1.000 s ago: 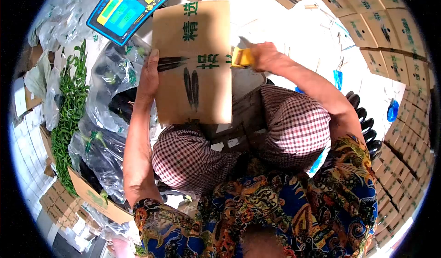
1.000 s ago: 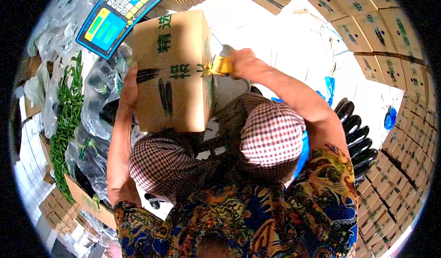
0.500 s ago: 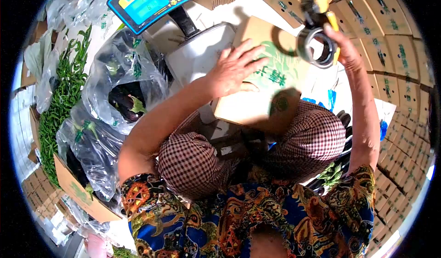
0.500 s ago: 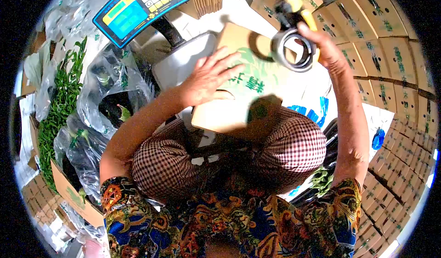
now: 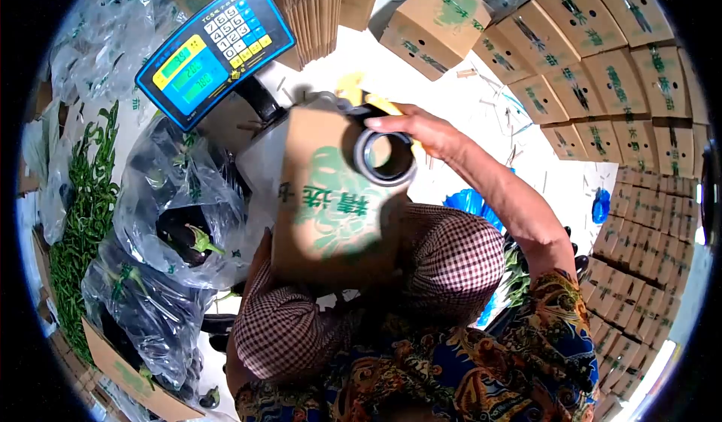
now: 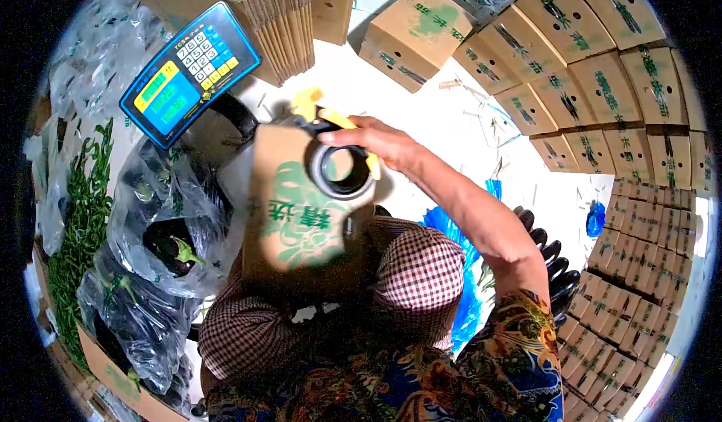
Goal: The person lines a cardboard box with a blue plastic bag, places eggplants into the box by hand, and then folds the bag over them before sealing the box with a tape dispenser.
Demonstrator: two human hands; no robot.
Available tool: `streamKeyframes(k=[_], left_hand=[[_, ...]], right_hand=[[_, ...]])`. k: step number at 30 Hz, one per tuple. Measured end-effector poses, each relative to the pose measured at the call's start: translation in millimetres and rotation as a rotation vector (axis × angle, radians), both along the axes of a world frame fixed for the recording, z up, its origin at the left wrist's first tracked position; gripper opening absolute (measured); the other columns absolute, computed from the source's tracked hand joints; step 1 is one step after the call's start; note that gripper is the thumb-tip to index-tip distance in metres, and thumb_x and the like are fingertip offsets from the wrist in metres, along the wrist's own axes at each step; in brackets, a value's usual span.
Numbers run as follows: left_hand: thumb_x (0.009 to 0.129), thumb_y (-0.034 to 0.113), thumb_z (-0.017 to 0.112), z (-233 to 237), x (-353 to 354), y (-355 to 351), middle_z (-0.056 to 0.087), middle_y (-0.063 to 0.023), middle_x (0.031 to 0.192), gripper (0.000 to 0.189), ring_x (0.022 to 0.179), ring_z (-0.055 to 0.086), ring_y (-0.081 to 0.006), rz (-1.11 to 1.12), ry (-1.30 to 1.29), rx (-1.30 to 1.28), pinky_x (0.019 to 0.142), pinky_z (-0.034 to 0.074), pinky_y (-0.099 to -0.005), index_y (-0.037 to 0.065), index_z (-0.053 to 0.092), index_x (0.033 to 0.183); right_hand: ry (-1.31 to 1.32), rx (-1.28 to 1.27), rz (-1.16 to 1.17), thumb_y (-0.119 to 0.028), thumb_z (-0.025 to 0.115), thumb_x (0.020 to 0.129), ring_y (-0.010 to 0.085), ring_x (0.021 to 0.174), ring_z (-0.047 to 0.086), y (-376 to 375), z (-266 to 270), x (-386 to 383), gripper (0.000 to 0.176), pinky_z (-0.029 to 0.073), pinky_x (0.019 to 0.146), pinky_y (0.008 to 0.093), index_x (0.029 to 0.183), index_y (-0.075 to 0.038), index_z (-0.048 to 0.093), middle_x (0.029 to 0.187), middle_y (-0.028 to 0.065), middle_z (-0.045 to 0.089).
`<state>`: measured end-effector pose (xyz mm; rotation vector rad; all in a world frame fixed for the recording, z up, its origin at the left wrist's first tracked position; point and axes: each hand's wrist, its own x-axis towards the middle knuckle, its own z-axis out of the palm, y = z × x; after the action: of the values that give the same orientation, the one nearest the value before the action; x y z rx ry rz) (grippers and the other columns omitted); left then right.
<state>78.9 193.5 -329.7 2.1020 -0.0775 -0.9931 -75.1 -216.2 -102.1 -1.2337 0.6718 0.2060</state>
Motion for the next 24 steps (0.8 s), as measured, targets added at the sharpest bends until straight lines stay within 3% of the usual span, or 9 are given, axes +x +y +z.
streamKeyframes(k=[6,8,10,12,13,15,18,21,24], left_hand=[[0.093,0.029,0.052,15,2,3,0.063,-0.0089,0.092,0.028,0.087,0.059,-0.0237,0.148,0.149,-0.058,0.075,0.044,-0.0373,0.003,0.061,0.093],[0.092,0.029,0.053,27,7,-2,0.063,-0.0077,0.092,0.028,0.087,0.059,-0.0229,0.203,0.215,-0.123,0.076,0.044,-0.0364,0.003,0.061,0.094],[0.092,0.029,0.053,59,21,-18,0.063,-0.0065,0.091,0.027,0.087,0.059,-0.0220,0.235,0.285,-0.228,0.076,0.044,-0.0356,0.003,0.062,0.094],[0.092,0.029,0.054,118,43,-45,0.063,-0.0052,0.091,0.027,0.087,0.059,-0.0211,0.116,0.326,-0.379,0.077,0.044,-0.0347,0.004,0.062,0.095],[0.090,0.030,0.057,161,53,-63,0.063,-0.0045,0.095,0.030,0.089,0.059,-0.0173,-0.028,0.337,-0.461,0.082,0.044,-0.0312,0.004,0.063,0.104],[0.090,0.029,0.059,187,69,-94,0.063,-0.0059,0.098,0.031,0.091,0.058,-0.0148,0.032,0.326,-0.505,0.085,0.043,-0.0276,0.004,0.063,0.108],[0.090,0.030,0.060,189,72,-137,0.062,-0.0066,0.104,0.036,0.097,0.057,-0.0156,0.089,-0.015,-0.471,0.088,0.042,-0.0281,0.002,0.061,0.113],[0.093,0.034,0.056,188,55,-145,0.062,-0.0095,0.112,0.041,0.105,0.056,-0.0208,-0.078,-0.234,-0.482,0.092,0.041,-0.0307,0.001,0.059,0.117],[0.096,0.038,0.050,159,58,-138,0.059,-0.0153,0.121,0.046,0.114,0.055,-0.0279,-0.201,-0.374,-0.508,0.096,0.040,-0.0334,0.001,0.054,0.124]], right_hand=[[-0.005,-0.006,0.067,-0.042,0.075,0.076,0.0207,0.109,0.057,14,1,34,0.074,0.044,0.098,0.0315,0.129,0.002,0.050,0.118,0.0145,0.061],[-0.011,0.044,-0.005,-0.031,0.073,0.081,0.0181,0.105,0.059,5,3,21,0.060,0.044,0.097,0.0304,0.126,0.004,0.053,0.115,0.0124,0.063],[-0.011,0.152,-0.086,-0.030,0.073,0.083,0.0162,0.088,0.065,-18,-10,-5,0.049,0.053,0.083,0.0301,0.116,0.003,0.058,0.101,0.0094,0.067],[-0.018,0.337,-0.276,-0.027,0.072,0.083,0.0194,0.087,0.067,-31,-1,-40,0.047,0.056,0.082,0.0337,0.116,0.003,0.057,0.103,0.0118,0.067],[-0.052,0.383,-0.345,-0.027,0.071,0.084,0.0222,0.087,0.067,-36,0,-59,0.048,0.056,0.083,0.0355,0.117,0.003,0.056,0.102,0.0139,0.067],[-0.110,0.478,-0.478,-0.027,0.069,0.084,0.0277,0.088,0.068,-43,-1,-93,0.050,0.056,0.086,0.0391,0.120,0.003,0.052,0.102,0.0182,0.066],[-0.258,0.387,-0.370,-0.044,0.067,0.080,0.0404,0.114,0.056,-24,27,-118,0.083,0.050,0.094,0.0446,0.140,0.002,0.033,0.129,0.0331,0.049],[-0.241,0.382,-0.286,-0.050,0.067,0.079,0.0494,0.128,0.039,-16,29,-132,0.090,0.044,0.100,0.0451,0.145,-0.004,0.027,0.141,0.0373,0.033],[-0.112,0.364,-0.272,-0.040,0.062,0.086,0.0415,0.126,0.047,-21,13,-140,0.078,0.043,0.103,0.0462,0.142,0.003,0.029,0.139,0.0321,0.040]])
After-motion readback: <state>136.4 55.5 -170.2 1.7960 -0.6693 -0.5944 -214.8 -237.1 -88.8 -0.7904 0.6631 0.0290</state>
